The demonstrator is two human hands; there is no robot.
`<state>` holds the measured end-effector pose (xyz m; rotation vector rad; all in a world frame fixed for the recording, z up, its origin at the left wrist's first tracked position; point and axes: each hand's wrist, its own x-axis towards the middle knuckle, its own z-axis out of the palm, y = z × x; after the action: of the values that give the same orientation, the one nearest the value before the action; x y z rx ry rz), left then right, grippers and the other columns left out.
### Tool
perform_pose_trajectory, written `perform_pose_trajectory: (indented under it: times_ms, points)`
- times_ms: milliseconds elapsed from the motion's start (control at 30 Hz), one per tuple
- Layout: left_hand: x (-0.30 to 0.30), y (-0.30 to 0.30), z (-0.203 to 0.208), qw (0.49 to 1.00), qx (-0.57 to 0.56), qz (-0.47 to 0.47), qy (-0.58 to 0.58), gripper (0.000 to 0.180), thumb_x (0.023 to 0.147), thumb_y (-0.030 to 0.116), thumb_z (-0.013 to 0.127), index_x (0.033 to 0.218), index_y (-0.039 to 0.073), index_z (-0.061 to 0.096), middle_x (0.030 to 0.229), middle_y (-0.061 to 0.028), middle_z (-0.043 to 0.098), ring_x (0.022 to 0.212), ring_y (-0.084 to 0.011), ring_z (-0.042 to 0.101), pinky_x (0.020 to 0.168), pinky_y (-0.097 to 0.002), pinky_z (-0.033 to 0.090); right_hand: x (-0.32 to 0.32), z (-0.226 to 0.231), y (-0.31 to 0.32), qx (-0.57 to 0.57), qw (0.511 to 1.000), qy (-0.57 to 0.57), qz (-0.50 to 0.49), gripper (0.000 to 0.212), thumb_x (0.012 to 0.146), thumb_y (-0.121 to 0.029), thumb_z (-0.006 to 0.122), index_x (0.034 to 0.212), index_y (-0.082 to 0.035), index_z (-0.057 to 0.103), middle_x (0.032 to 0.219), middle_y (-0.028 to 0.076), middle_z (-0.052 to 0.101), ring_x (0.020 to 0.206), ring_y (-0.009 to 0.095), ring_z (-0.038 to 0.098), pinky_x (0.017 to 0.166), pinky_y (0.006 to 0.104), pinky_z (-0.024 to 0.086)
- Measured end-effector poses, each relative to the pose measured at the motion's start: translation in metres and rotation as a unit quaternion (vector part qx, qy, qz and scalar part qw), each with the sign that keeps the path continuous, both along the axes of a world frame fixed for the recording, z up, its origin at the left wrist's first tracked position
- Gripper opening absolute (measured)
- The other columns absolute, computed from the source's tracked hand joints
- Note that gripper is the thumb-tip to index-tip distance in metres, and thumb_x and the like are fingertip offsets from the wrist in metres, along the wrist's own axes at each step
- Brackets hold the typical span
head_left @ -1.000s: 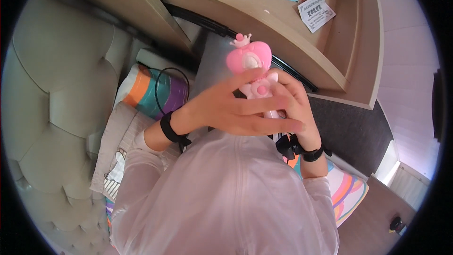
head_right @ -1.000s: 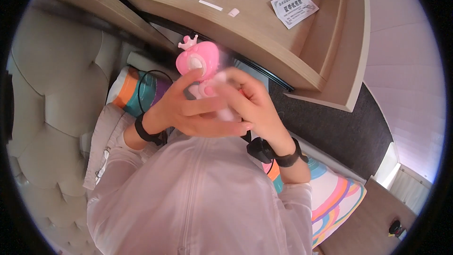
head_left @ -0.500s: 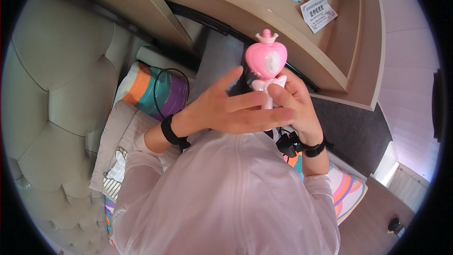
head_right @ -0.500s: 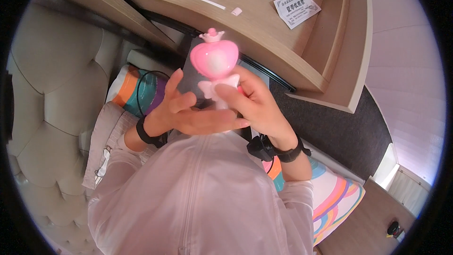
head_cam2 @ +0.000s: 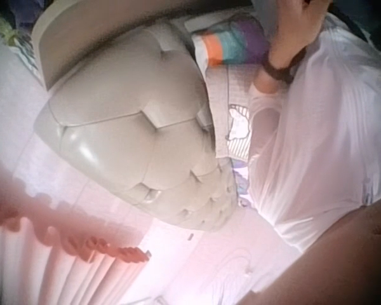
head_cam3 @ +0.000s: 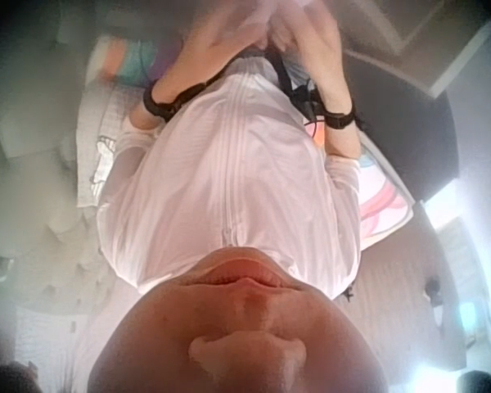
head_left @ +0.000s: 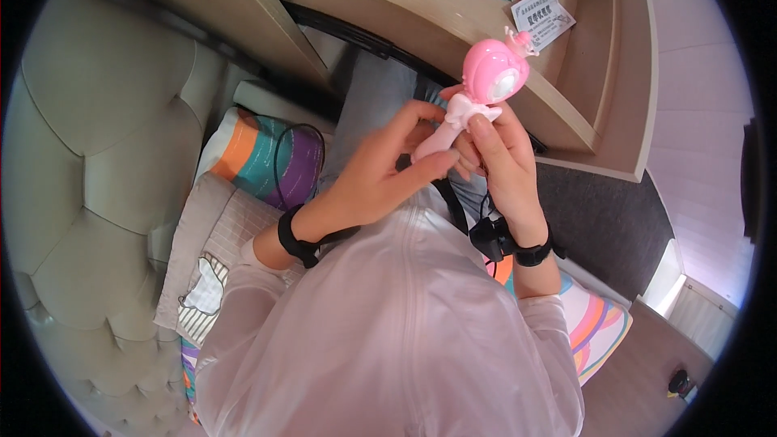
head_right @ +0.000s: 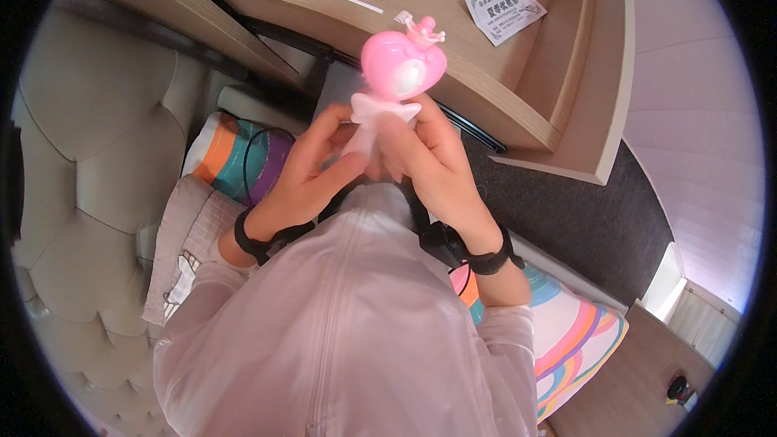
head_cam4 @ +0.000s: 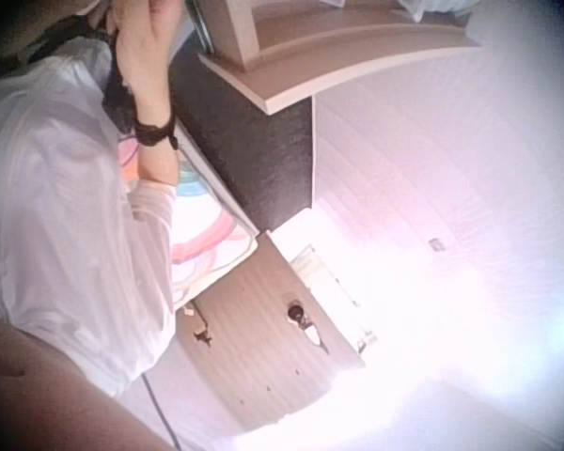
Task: The person uses a pair of tweezers to clean or repair the internal compartment of a pink toy wand while sitting at a desk.
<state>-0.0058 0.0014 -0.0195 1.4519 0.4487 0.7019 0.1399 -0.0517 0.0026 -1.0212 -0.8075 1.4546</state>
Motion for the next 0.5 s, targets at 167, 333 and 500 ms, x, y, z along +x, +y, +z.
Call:
perform_pose_trajectory:
  times_ms: [167,333,500]
  points:
    - [0.0027,-0.0014,-0.0022,0.993,-0.117,0.009,-0.007,0.021,0.086,0.018,0.045,0.096,0.000,0.044,0.069,-0.0027,0.049,0.057,-0.0065,0.047,0.052,-0.0200,0.039,0.0086,-0.0058,-0.0027,0.031,0.999,-0.024,0.030,0.035,0.087,-0.011,0.038,0.120,-0.002,0.034,0.070,-0.003,0.045,0.055,0.003,0.036,0.048,0.0162,0.030]
    - [0.0020,-0.0013,-0.0020,0.996,-0.087,0.005,0.033,0.019,0.086,0.018,0.044,0.095,0.001,0.044,0.065,-0.0031,0.048,0.051,-0.0071,0.045,0.047,-0.0213,0.036,0.0046,-0.0009,-0.0033,0.028,0.999,-0.023,0.013,0.035,0.086,-0.010,0.040,0.120,-0.002,0.034,0.069,-0.003,0.044,0.055,0.002,0.036,0.048,0.0157,0.029]
    - [0.0014,-0.0020,0.0006,0.997,-0.057,0.011,0.054,0.018,0.085,0.017,0.044,0.093,0.001,0.043,0.065,-0.0050,0.047,0.051,-0.0086,0.044,0.046,-0.0224,0.035,0.0044,0.0014,-0.0032,0.030,0.995,-0.092,0.011,0.033,0.086,-0.010,0.042,0.118,-0.002,0.036,0.071,-0.003,0.045,0.058,0.002,0.036,0.049,0.0157,0.030]
